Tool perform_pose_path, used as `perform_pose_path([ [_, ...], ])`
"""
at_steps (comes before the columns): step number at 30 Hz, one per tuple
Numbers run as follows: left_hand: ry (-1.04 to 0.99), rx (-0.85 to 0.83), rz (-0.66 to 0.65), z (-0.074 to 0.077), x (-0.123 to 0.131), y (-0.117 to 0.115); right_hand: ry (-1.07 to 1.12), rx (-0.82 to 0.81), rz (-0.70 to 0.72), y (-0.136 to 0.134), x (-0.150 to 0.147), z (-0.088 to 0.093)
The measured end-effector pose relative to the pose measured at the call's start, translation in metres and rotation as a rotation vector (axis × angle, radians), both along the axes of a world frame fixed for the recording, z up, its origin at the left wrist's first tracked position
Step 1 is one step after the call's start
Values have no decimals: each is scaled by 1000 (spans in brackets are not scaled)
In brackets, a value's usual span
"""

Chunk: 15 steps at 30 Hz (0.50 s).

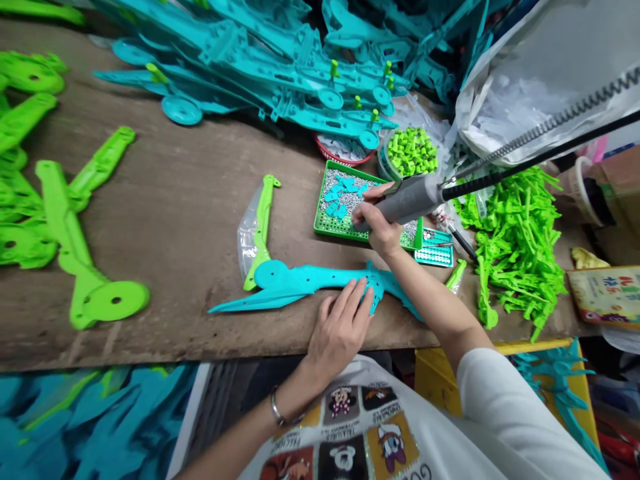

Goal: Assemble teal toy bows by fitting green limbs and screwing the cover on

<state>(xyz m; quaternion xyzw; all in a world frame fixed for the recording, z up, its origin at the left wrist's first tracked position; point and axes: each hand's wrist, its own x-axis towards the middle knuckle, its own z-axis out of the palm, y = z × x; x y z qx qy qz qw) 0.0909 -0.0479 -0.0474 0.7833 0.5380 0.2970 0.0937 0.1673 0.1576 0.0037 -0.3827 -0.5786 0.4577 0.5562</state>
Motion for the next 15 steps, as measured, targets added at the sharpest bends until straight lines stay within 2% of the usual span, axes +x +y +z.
perform_pose_path([
  [3,27,-4,-3,0,0,1,-17,29,53,2,1,2],
  [6,57,8,-4,1,1,2,-7,30,44,-4,3,15],
  [9,75,-10,-15,3,1,3,31,33,32,-26,6,32],
  [11,67,-24,-16,3,1,3,45,11,98,-47,7,41],
  [15,14,-16,-1,0,2,3,56,-43,266,-81,5,39],
])
